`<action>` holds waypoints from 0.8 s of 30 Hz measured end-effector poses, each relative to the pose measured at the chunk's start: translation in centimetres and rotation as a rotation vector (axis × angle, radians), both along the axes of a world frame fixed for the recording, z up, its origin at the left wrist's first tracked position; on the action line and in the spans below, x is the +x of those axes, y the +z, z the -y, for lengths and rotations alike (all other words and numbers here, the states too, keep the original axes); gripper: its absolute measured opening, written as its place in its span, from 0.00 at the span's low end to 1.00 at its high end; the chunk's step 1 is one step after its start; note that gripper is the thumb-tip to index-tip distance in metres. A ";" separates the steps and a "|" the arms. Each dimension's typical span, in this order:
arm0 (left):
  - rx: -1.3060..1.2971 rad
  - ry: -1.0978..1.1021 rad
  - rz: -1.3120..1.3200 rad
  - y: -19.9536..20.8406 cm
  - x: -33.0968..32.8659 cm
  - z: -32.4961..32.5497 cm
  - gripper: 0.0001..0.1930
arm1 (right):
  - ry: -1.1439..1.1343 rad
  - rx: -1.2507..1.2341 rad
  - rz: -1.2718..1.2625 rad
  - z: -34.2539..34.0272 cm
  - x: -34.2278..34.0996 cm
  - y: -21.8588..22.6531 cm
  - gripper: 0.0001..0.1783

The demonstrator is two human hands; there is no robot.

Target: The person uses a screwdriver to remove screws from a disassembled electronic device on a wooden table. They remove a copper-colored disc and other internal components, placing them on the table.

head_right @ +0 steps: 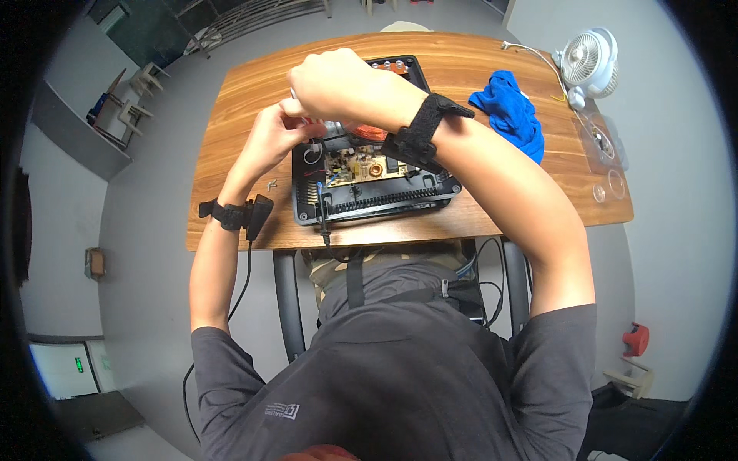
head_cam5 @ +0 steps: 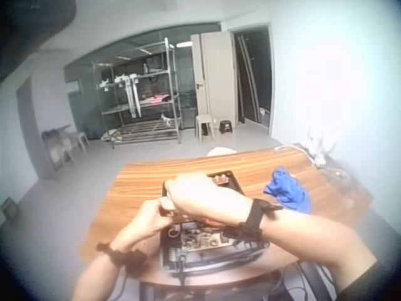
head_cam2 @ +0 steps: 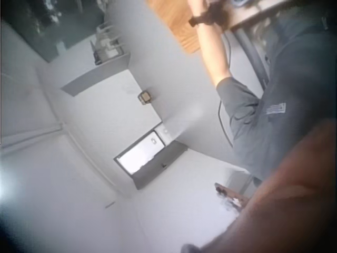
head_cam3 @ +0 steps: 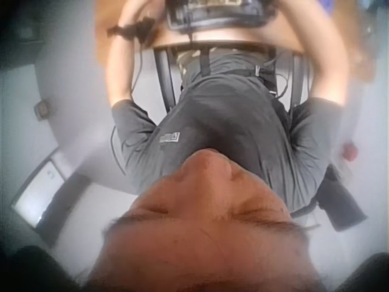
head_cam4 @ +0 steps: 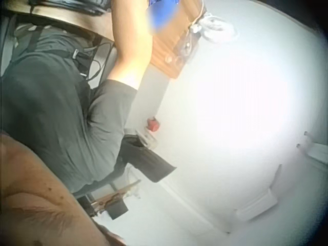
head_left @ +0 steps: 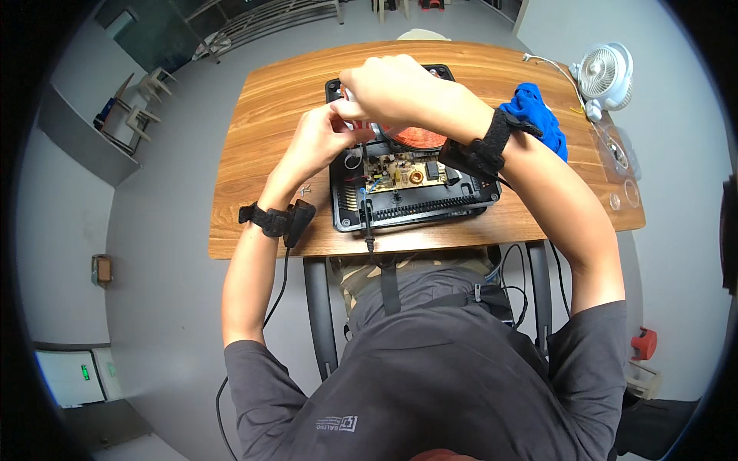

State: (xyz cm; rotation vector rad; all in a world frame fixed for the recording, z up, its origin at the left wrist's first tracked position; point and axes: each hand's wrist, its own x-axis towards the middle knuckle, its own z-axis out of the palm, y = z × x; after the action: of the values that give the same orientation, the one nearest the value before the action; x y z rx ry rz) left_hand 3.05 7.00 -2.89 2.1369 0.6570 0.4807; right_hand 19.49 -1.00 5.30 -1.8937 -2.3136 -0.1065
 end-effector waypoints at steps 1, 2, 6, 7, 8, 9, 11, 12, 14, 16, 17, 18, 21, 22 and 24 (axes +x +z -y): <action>0.020 0.008 -0.003 0.0 0.1 0.0 0.12 | 0.013 0.000 -0.030 0.0 0.2 -0.1 0.26; 0.041 0.016 -0.006 0.0 0.0 -0.1 0.12 | 0.027 -0.001 -0.061 0.0 0.2 -0.2 0.24; 0.021 -0.054 0.070 0.4 -0.3 0.0 0.11 | 0.169 0.029 -0.104 -0.1 0.9 -0.5 0.20; -0.022 -0.068 0.089 0.6 -0.5 0.0 0.11 | 0.219 0.045 -0.134 -0.1 1.2 -0.8 0.19; -0.065 -0.083 0.107 0.7 -0.6 -0.1 0.10 | 0.267 0.062 -0.163 0.0 1.3 -1.0 0.19; -0.085 -0.087 0.120 0.5 -0.8 -0.4 0.10 | 0.234 0.095 -0.136 -0.1 1.1 -1.2 0.19; -0.124 -0.099 0.146 -0.5 -0.8 -1.2 0.10 | 0.164 0.161 -0.083 -0.2 0.6 -1.3 0.19; -0.091 -0.054 0.153 -0.8 -0.7 -1.1 0.11 | 0.113 0.118 -0.008 -0.4 0.3 -1.1 0.19; -0.026 0.037 0.166 -1.1 -0.4 -0.6 0.14 | 0.010 0.032 0.142 -1.0 -0.5 -0.4 0.20; 0.020 0.079 0.052 0.1 0.2 0.1 0.14 | 0.038 0.055 0.042 -0.8 -0.3 -0.6 0.21; 0.043 0.101 -0.005 0.7 0.4 0.4 0.14 | 0.053 0.066 -0.007 -0.7 -0.2 -0.6 0.21; 0.095 0.108 -0.025 1.0 0.2 0.5 0.15 | 0.052 0.067 -0.042 -0.4 -0.4 -0.5 0.21; 0.052 -0.017 0.106 0.9 -0.7 -0.1 0.16 | 0.248 0.115 -0.169 -0.8 0.5 -1.2 0.20; -0.043 -0.064 0.099 0.7 -1.0 -0.5 0.14 | 0.224 0.081 -0.169 -0.6 0.6 -1.1 0.20; -0.084 -0.056 0.124 0.4 -0.9 -0.4 0.14 | 0.177 0.084 -0.120 -0.2 0.4 -0.7 0.21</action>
State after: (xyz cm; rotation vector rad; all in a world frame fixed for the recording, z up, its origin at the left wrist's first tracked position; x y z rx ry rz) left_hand 2.11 7.35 -2.52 2.0232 0.5372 0.5412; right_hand 19.85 -0.83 4.55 -1.6023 -2.3440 -0.0667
